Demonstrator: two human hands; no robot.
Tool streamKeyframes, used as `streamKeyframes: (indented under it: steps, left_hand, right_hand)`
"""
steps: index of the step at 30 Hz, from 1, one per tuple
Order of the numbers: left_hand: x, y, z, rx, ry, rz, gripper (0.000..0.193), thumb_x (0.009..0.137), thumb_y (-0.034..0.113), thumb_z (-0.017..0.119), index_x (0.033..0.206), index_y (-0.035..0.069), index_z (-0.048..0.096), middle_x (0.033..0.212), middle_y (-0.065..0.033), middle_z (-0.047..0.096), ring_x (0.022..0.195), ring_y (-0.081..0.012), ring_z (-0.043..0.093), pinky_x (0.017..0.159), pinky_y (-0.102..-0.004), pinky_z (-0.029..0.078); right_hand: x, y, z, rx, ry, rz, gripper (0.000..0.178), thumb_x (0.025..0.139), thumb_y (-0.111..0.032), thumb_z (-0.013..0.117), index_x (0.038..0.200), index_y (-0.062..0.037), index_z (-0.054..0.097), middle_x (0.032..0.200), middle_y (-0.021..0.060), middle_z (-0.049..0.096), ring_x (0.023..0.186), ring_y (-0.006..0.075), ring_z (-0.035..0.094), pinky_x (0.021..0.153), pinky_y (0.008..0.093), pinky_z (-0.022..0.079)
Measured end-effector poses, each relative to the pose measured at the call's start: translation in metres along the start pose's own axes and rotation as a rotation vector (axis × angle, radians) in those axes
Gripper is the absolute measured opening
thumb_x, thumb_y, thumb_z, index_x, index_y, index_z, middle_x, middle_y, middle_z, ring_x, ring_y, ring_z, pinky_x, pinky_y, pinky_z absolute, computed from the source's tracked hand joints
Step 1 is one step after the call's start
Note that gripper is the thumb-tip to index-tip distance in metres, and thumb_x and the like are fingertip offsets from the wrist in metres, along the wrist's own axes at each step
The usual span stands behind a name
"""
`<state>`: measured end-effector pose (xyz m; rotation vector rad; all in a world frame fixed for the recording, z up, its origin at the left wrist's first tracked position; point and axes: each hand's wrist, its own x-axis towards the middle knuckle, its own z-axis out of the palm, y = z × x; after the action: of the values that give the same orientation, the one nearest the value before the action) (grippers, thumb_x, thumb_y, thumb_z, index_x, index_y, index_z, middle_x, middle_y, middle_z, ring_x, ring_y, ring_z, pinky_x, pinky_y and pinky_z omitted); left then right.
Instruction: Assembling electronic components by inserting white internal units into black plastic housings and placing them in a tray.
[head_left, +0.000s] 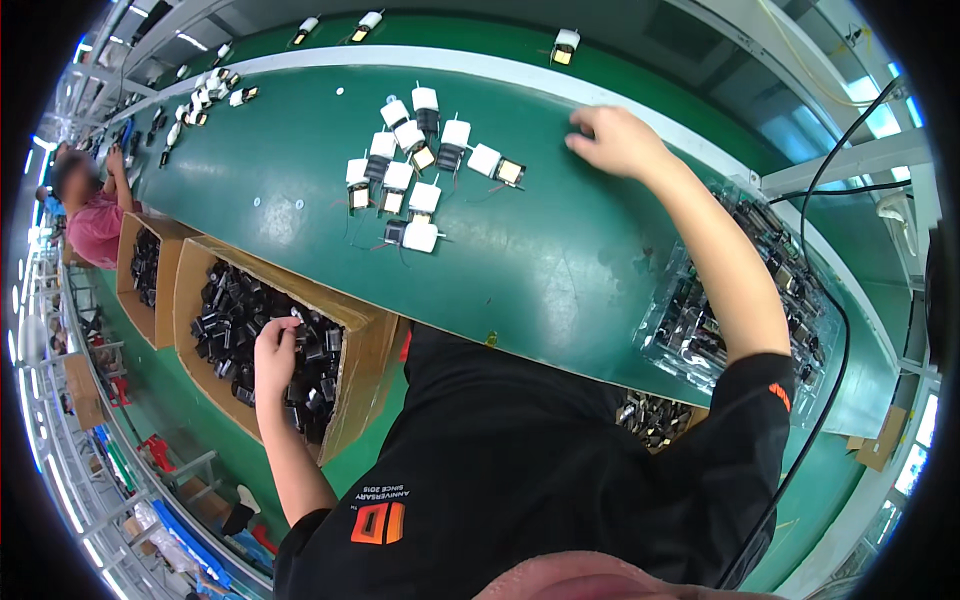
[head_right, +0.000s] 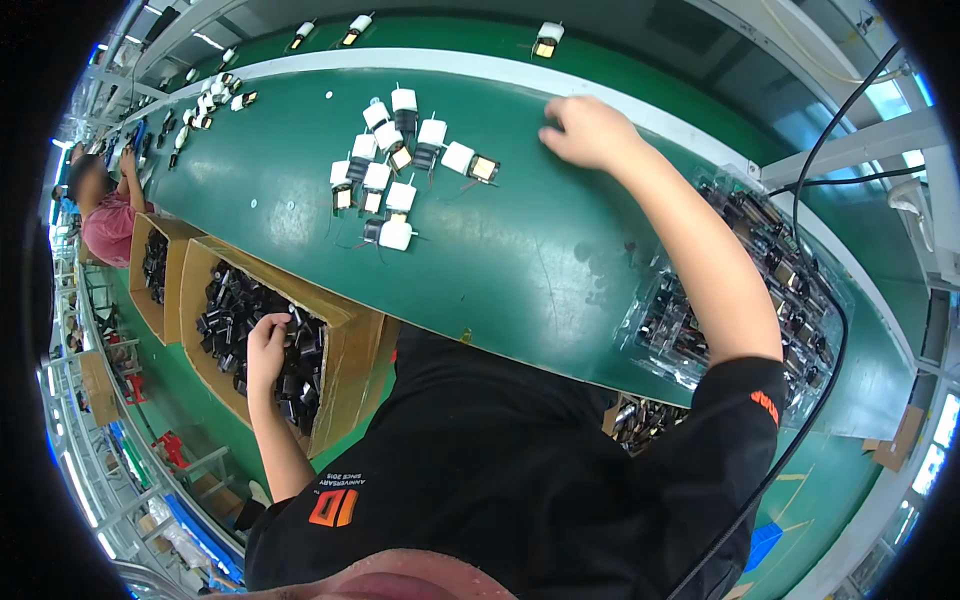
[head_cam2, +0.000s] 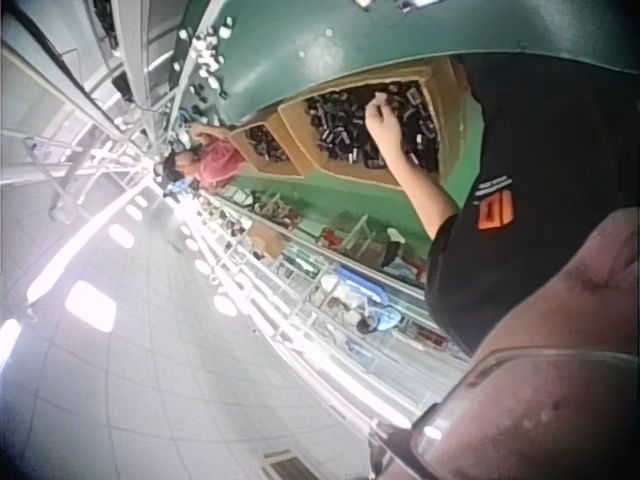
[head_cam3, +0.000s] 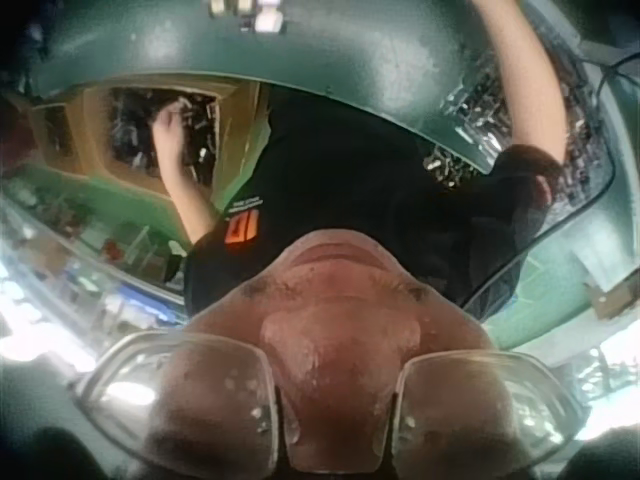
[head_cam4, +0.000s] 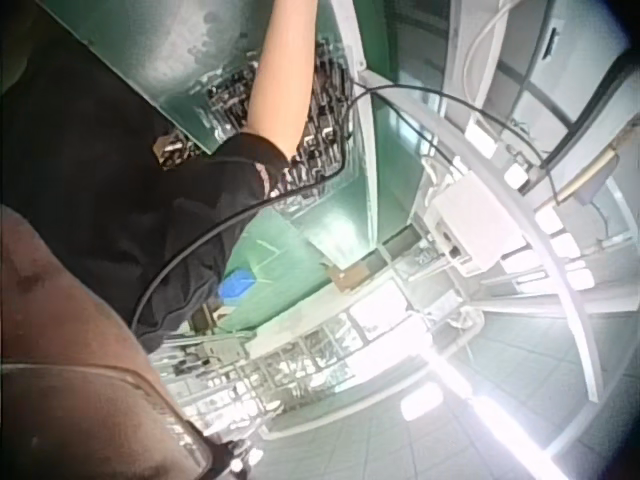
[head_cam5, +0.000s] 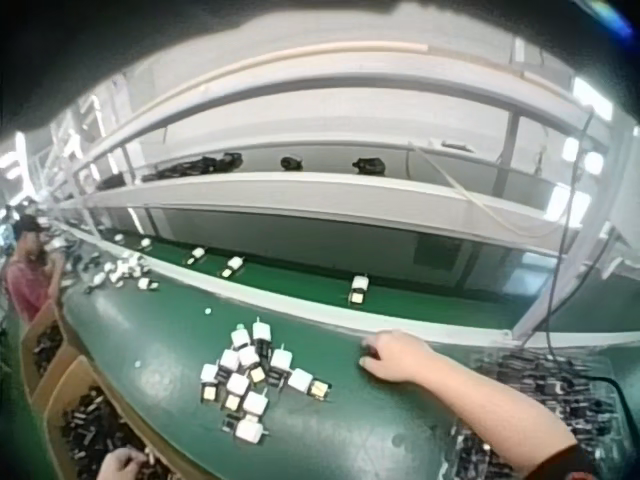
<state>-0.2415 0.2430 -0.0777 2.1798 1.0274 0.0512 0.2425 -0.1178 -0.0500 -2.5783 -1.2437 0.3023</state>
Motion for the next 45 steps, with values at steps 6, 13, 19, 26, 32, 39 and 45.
streamKeyframes:
  steps: [6,13,19,26,32,39,45]
  left_hand:
    - [-0.034,0.077,-0.006,-0.707,0.023,0.034,0.039,0.078,0.002,0.072,0.116,0.001,0.061,0.108,-0.0041,0.063,0.092,-0.0110,0.058,0.079,-0.0244,0.048]
    - [-0.016,0.174,0.019,-1.437,-0.392,0.602,0.049,0.079,0.002,0.071,0.124,0.003,0.052,0.124,-0.0188,0.054,0.100,-0.0217,0.059,0.080,-0.0292,0.053]
    - [-0.002,0.202,0.041,-1.393,-0.572,0.670,0.049,0.082,0.003,0.068,0.129,0.002,0.051,0.132,-0.0290,0.052,0.100,-0.0236,0.065,0.088,-0.0354,0.055]
    - [0.002,0.224,0.076,-1.340,-0.713,0.557,0.051,0.083,0.006,0.068,0.129,0.000,0.048,0.111,-0.0269,0.064,0.083,-0.0248,0.067,0.074,-0.0324,0.056]
    - [-0.005,0.261,0.102,-1.183,-0.779,0.546,0.043,0.080,-0.011,0.064,0.120,-0.002,0.051,0.108,-0.0244,0.066,0.092,-0.0243,0.069,0.081,-0.0340,0.057]
    - [-0.014,0.283,0.111,-0.888,-0.792,0.564,0.050,0.088,-0.006,0.061,0.136,-0.003,0.048,0.115,-0.0094,0.061,0.105,-0.0143,0.059,0.092,-0.0305,0.049]
    - [-0.018,0.291,0.126,-0.662,-0.884,0.598,0.043,0.089,-0.001,0.063,0.131,-0.001,0.055,0.117,-0.0093,0.062,0.107,-0.0150,0.059,0.094,-0.0297,0.047]
  right_hand:
    - [0.132,0.057,0.005,0.248,0.297,0.636,0.069,0.091,-0.061,0.045,0.117,0.0003,0.065,0.117,0.0229,0.065,0.115,0.0407,0.059,0.098,0.0454,0.046]
    - [0.163,0.104,0.031,0.053,0.329,0.631,0.063,0.081,-0.060,0.062,0.115,-0.0080,0.070,0.124,0.0156,0.065,0.112,0.0316,0.063,0.094,0.0444,0.049]
    - [0.116,0.049,-0.006,0.785,0.428,0.180,0.040,0.084,-0.021,0.073,0.119,-0.0023,0.066,0.100,0.0073,0.071,0.088,0.0170,0.068,0.079,0.0297,0.054]
    - [-0.077,-0.096,-0.089,0.485,0.233,-0.338,0.036,0.081,-0.008,0.073,0.116,-0.0008,0.067,0.096,0.0089,0.068,0.084,0.0159,0.066,0.075,0.0250,0.052]
    - [-0.163,-0.128,-0.045,0.936,0.388,-0.203,0.038,0.069,0.003,0.079,0.106,0.0006,0.071,0.097,0.0136,0.071,0.084,0.0184,0.069,0.072,0.0265,0.053]
    - [-0.186,-0.129,-0.015,0.972,0.567,-0.042,0.038,0.072,0.005,0.076,0.109,-0.0010,0.070,0.088,0.0108,0.071,0.076,0.0162,0.068,0.067,0.0254,0.051]
    - [-0.191,-0.120,-0.026,0.864,0.363,-0.010,0.031,0.072,0.002,0.072,0.103,-0.0027,0.071,0.082,0.0094,0.069,0.072,0.0191,0.068,0.066,0.0265,0.051]
